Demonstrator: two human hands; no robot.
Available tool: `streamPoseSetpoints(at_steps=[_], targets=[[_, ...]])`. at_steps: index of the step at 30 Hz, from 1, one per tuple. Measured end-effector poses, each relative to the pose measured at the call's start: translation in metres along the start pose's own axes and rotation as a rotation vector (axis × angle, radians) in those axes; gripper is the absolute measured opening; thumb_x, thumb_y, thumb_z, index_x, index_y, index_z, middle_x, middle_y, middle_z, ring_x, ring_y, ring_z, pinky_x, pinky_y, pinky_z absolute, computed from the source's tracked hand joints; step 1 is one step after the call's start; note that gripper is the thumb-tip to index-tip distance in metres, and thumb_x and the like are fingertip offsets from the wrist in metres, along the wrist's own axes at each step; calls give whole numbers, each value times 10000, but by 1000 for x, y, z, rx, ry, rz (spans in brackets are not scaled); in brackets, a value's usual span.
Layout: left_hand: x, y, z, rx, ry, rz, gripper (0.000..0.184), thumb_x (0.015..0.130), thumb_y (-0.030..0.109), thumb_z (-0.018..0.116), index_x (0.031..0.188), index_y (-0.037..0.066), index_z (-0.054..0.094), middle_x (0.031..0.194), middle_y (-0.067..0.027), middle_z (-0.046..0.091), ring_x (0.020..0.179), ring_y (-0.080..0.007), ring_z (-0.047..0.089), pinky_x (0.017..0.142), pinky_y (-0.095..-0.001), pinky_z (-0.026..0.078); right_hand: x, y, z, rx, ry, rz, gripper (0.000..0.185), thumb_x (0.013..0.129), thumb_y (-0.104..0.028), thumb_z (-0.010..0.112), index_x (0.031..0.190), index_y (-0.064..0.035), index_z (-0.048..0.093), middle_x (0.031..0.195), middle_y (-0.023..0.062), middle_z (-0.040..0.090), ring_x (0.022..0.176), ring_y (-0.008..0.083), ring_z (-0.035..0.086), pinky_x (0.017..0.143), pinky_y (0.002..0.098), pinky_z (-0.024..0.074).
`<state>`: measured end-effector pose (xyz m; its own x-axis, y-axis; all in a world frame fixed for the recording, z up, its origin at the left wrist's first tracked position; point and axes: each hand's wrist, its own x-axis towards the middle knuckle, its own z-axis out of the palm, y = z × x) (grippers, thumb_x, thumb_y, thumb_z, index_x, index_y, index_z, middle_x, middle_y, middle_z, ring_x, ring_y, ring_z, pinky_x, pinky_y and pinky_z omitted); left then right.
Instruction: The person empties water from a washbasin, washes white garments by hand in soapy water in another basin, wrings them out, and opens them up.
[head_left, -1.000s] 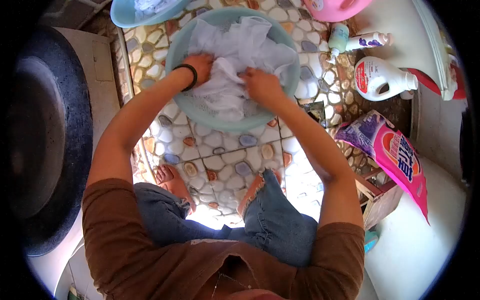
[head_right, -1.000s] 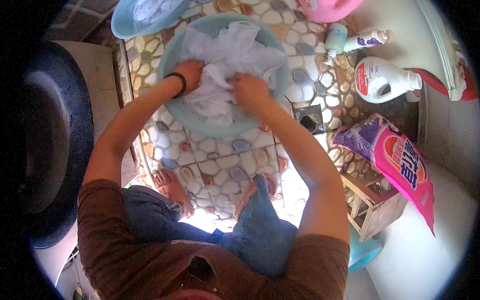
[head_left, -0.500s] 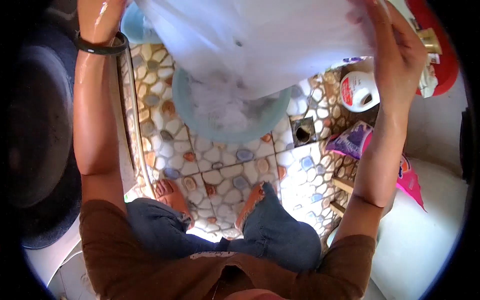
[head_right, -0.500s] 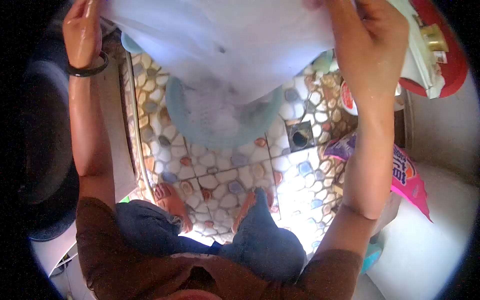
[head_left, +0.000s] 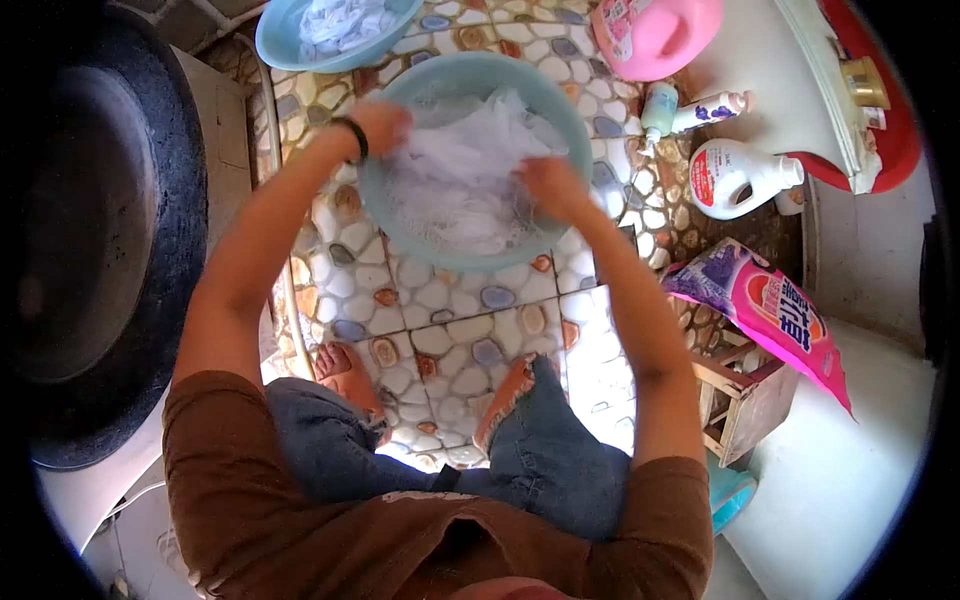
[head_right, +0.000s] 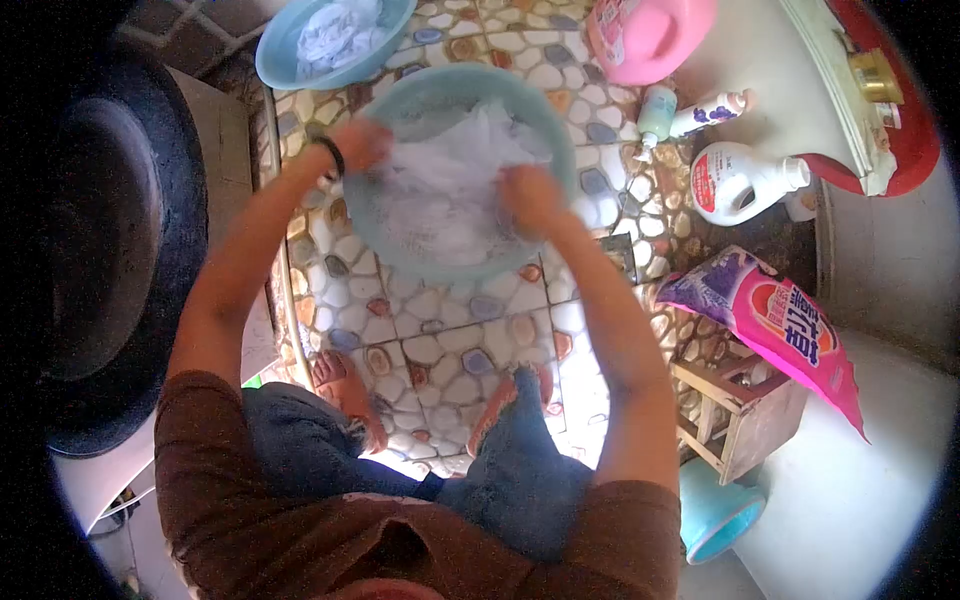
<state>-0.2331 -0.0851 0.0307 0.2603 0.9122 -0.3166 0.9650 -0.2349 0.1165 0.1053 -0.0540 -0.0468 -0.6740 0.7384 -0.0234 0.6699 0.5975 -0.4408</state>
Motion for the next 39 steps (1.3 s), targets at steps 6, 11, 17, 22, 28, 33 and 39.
streamPoseSetpoints(at_steps=[6, 11, 17, 22, 28, 33, 39], targets=[[-51, -17, -217, -475, 1369, 303, 221, 887, 261, 628, 879, 41, 614, 756, 7, 559, 669, -90, 488, 588, -270, 423, -3, -111, -294, 183, 575, 105, 272, 955, -167, 522, 1182, -63, 628, 1013, 36, 656, 793, 84, 567, 675, 219, 464], [-90, 64, -288, -329, 1801, 315, 230, 954, 228, 537, 917, 3, 571, 841, -70, 557, 737, -139, 501, 678, -288, 420, 2, -180, -376, -73, 957, -63, 216, 953, -219, 543, 1001, -44, 660, 778, 38, 594, 640, 82, 511, 548, 204, 388], [-36, 27, -159, -318, 1360, 86, 348, 881, 295, 640, 668, 40, 539, 580, -76, 479, 522, -165, 442, 515, -316, 388, 9, -127, -306, 210, 594, 80, 294, 910, -306, 562, 855, -26, 635, 620, 80, 578, 572, 213, 548, 555, 375, 423], [-5, -17, -46, -60, 682, -149, 284, 825, 400, 630, 923, 138, 679, 729, -139, 648, 717, -334, 630, 668, -457, 506, 11, -56, -122, 52, 102, 248, 401, 918, -472, 475, 913, -129, 684, 758, 142, 655, 727, 366, 626, 618, 441, 485], [-32, -54, -171, 99, 1278, -196, 125, 833, 170, 563, 830, 61, 625, 680, -50, 560, 608, -142, 512, 556, -299, 386, 1, -117, -218, -481, 317, -128, 416, 846, -495, 580, 1069, -145, 611, 783, 118, 663, 703, 287, 657, 557, 431, 487], [-84, 42, -261, -1088, 1685, -67, 227, 894, 166, 457, 723, 57, 561, 641, -23, 507, 599, -88, 461, 528, -289, 353, 17, -130, -315, 87, 378, 135, 157, 910, -122, 554, 992, -28, 650, 653, 24, 609, 517, 69, 525, 482, 206, 424], [-12, -32, -103, -493, 1076, -313, 351, 944, 274, 431, 1041, -21, 594, 957, -147, 656, 877, -230, 603, 752, -354, 470, -1, -103, -235, 74, 807, -107, 370, 728, -118, 670, 1088, -75, 597, 981, 149, 642, 805, 308, 647, 701, 396, 519]])
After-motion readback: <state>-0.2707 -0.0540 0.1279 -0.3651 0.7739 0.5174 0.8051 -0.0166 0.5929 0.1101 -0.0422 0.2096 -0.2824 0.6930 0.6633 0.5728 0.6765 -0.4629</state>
